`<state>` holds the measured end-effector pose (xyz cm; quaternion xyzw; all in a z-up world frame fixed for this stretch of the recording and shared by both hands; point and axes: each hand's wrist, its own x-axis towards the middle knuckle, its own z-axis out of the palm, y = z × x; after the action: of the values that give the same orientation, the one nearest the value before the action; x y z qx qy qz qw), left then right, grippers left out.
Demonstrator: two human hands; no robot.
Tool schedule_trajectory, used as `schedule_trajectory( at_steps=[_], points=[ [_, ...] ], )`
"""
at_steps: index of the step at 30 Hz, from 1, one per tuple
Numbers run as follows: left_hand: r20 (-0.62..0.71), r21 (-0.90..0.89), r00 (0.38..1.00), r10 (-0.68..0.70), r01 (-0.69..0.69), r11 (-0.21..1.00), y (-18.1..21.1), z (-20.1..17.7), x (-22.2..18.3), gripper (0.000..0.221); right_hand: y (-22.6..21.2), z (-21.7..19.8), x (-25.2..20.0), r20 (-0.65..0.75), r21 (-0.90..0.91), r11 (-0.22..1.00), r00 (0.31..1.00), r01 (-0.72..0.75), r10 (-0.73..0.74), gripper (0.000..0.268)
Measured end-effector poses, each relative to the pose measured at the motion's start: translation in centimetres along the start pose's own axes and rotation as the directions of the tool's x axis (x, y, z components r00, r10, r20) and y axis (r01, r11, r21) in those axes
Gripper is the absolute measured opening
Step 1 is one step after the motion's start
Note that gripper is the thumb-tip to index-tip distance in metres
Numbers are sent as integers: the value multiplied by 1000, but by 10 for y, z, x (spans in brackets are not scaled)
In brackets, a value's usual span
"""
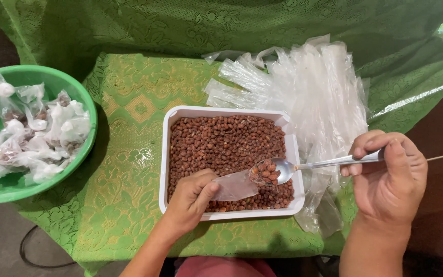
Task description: Packaging small brown food items into individual plastic bags using a spoon and tying them closed.
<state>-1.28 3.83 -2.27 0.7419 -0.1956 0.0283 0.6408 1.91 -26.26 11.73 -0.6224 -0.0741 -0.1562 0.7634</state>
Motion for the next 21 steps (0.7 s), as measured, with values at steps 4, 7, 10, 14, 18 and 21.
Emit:
schedule_trajectory(
  at_steps=[4,7,10,14,18,21],
  points=[
    [-1,10,1000,9,-9,1000,3,-1,1,46,-3,3,0,46,-20,1000,999,4,-3,23],
    [5,-7,1000,1,-1,1000,4,1,2,41,-9,13,-2,141,-82,995,989,53,-41,22],
    [39,-31,997,-61,62,998,6,6,3,29,-20,37,-7,368,-223,956,925,191,-98,26],
    [65,3,997,-44,44,999,10,8,9,3,-53,80,-28,601,-503,760,799,411,-34,44],
    [-33,-42,992,-119,118,992,11,8,7,17,-15,41,-31,419,-380,712,796,591,-437,38],
    [-142,-69,988,-63,54,996,3,10,3,10,11,7,-22,67,-448,800,907,400,-416,25]
  ],
)
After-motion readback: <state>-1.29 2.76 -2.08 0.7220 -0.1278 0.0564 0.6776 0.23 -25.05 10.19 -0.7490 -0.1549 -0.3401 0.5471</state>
